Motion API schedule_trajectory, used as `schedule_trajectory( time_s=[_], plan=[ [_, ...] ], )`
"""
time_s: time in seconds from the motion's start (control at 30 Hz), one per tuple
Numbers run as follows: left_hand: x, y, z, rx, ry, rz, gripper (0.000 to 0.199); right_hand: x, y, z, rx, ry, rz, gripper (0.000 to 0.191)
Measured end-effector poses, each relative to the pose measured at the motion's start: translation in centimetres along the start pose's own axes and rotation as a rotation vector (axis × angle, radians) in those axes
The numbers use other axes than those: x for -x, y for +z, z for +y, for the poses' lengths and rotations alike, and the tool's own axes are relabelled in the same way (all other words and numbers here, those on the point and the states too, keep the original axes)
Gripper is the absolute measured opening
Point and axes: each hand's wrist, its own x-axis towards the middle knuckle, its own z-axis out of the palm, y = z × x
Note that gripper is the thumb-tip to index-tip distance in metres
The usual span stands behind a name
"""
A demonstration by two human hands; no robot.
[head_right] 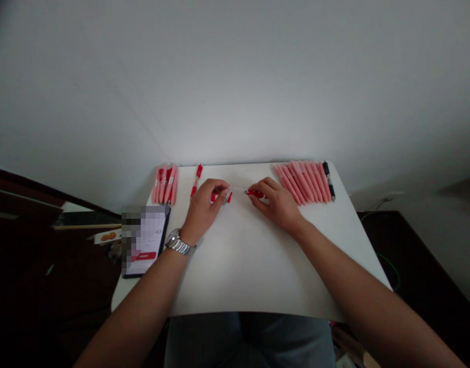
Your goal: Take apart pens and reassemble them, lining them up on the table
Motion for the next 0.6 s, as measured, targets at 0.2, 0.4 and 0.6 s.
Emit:
schedule_trajectory(
  time_s=[0.2,0.4,0.6],
  plan=[
    [0.06,0.18,-0.23,0.009,-0.010,0.002,0.013,0.09,0.09,0.12,0.002,-0.014,0.005,0.012],
    [0.07,0.04,0.14,0.017,0.023,-0.026,0.013,0.10,0.15,0.16,0.014,-0.023,0.004,0.010],
    [0.10,0.00,0.19,0.038,0.008,-0.038,0.015,0.02,0.08,0.00,0.020,-0.021,0.000,0.013]
  ],
)
